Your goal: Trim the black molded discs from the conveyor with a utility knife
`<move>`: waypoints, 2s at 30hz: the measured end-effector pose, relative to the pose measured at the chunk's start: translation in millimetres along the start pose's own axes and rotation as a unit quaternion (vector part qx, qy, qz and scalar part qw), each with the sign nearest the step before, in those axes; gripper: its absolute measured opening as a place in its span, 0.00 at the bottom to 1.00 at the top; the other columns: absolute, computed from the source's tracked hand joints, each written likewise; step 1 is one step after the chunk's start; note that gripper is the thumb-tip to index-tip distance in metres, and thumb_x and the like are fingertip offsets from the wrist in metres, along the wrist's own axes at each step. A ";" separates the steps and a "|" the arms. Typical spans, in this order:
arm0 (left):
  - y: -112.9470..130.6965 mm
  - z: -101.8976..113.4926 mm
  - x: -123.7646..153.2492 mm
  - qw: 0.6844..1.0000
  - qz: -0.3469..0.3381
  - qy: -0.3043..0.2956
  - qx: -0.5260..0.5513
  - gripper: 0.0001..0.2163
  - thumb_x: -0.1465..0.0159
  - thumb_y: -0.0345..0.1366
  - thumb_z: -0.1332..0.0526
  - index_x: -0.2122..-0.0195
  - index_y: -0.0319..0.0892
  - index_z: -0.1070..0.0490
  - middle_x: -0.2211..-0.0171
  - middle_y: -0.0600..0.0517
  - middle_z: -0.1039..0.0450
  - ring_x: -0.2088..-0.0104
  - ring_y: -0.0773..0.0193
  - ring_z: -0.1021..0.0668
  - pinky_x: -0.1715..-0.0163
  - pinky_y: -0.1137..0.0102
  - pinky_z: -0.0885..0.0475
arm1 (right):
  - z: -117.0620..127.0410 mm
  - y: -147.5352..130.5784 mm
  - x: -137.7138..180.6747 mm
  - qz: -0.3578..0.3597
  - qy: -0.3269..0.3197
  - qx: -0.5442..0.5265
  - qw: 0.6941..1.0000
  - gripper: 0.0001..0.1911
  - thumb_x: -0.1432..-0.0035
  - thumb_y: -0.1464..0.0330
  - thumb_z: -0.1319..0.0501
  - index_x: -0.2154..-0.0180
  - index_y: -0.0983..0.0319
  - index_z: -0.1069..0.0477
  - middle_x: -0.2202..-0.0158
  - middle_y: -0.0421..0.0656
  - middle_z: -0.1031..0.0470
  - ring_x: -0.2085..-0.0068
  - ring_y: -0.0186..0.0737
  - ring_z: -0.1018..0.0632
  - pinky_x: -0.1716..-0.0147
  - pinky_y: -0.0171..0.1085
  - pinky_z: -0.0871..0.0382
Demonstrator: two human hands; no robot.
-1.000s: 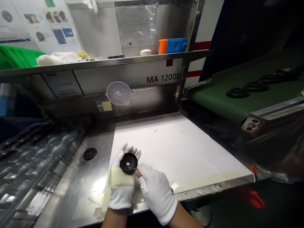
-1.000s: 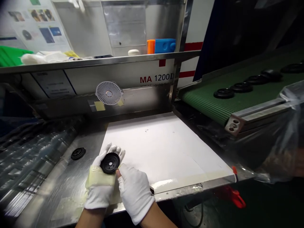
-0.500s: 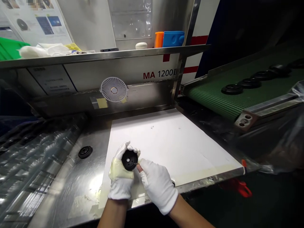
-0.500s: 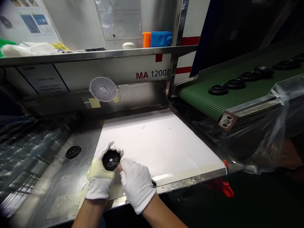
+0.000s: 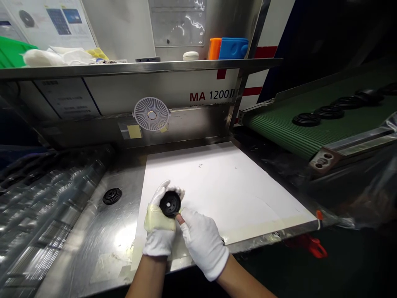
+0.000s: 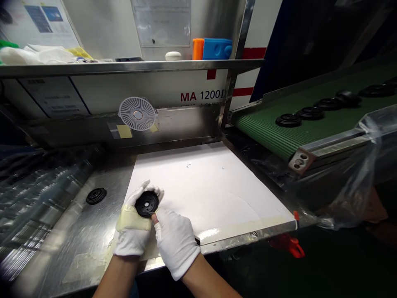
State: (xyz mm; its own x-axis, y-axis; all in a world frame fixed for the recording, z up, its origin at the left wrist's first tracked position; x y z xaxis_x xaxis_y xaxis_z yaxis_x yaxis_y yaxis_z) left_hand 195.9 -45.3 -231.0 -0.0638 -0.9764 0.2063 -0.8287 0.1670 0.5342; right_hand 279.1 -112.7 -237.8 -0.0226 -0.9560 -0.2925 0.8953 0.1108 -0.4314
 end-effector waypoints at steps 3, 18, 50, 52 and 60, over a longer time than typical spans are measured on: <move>2.9 3.9 0.3 0.997 0.062 -0.041 -0.016 0.14 0.48 0.31 0.43 0.60 0.34 0.29 0.71 0.45 0.28 0.69 0.56 0.25 0.67 0.58 0.29 | 5.9 6.1 -4.5 -0.002 -0.001 -0.024 1.000 0.12 0.36 0.65 0.54 0.65 0.57 0.34 0.68 0.39 0.26 0.68 0.37 0.26 0.71 0.34 0.44; 0.9 2.5 -0.2 0.999 0.032 -0.028 -0.006 0.16 0.48 0.31 0.42 0.57 0.37 0.30 0.67 0.44 0.27 0.65 0.56 0.24 0.62 0.55 0.29 | 7.2 0.1 -0.9 -0.002 0.012 0.010 1.000 0.11 0.37 0.65 0.53 0.66 0.57 0.34 0.70 0.39 0.25 0.70 0.36 0.26 0.73 0.35 0.47; -2.7 -6.0 15.4 0.994 0.064 -0.078 -0.040 0.19 0.47 0.32 0.43 0.53 0.38 0.32 0.69 0.45 0.28 0.65 0.55 0.25 0.68 0.59 0.29 | 16.6 8.2 10.1 -0.024 0.029 -0.010 0.999 0.10 0.37 0.66 0.53 0.66 0.57 0.35 0.70 0.38 0.26 0.69 0.36 0.27 0.72 0.35 0.50; -4.2 -7.5 14.1 0.995 0.052 -0.076 -0.041 0.16 0.47 0.31 0.42 0.56 0.37 0.30 0.75 0.50 0.30 0.72 0.62 0.26 0.70 0.64 0.29 | 16.5 12.0 10.8 -0.038 0.027 -0.004 0.999 0.10 0.37 0.66 0.53 0.67 0.58 0.35 0.71 0.38 0.26 0.70 0.35 0.27 0.73 0.35 0.50; -12.3 -11.2 16.2 0.999 -0.047 -0.012 -0.016 0.14 0.47 0.30 0.40 0.58 0.40 0.30 0.72 0.51 0.28 0.68 0.65 0.25 0.60 0.65 0.30 | 13.7 3.3 15.3 -0.027 0.013 -0.001 1.000 0.12 0.37 0.65 0.54 0.69 0.57 0.35 0.72 0.37 0.27 0.72 0.36 0.27 0.74 0.36 0.50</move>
State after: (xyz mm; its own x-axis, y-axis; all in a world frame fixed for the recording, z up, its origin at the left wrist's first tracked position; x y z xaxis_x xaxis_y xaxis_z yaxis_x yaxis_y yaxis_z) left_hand 211.3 -61.6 -225.0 0.0000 -0.9909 0.1349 -0.8132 0.0785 0.5766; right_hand 287.8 -130.7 -231.9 -0.0821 -0.9531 -0.2914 0.8918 0.0603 -0.4484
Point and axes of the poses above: each hand's wrist, its own x-axis away from the middle knuckle, its own z-axis out of the back of the hand, y = z × x, the point moved 2 cm from there along -x, towards the middle knuckle
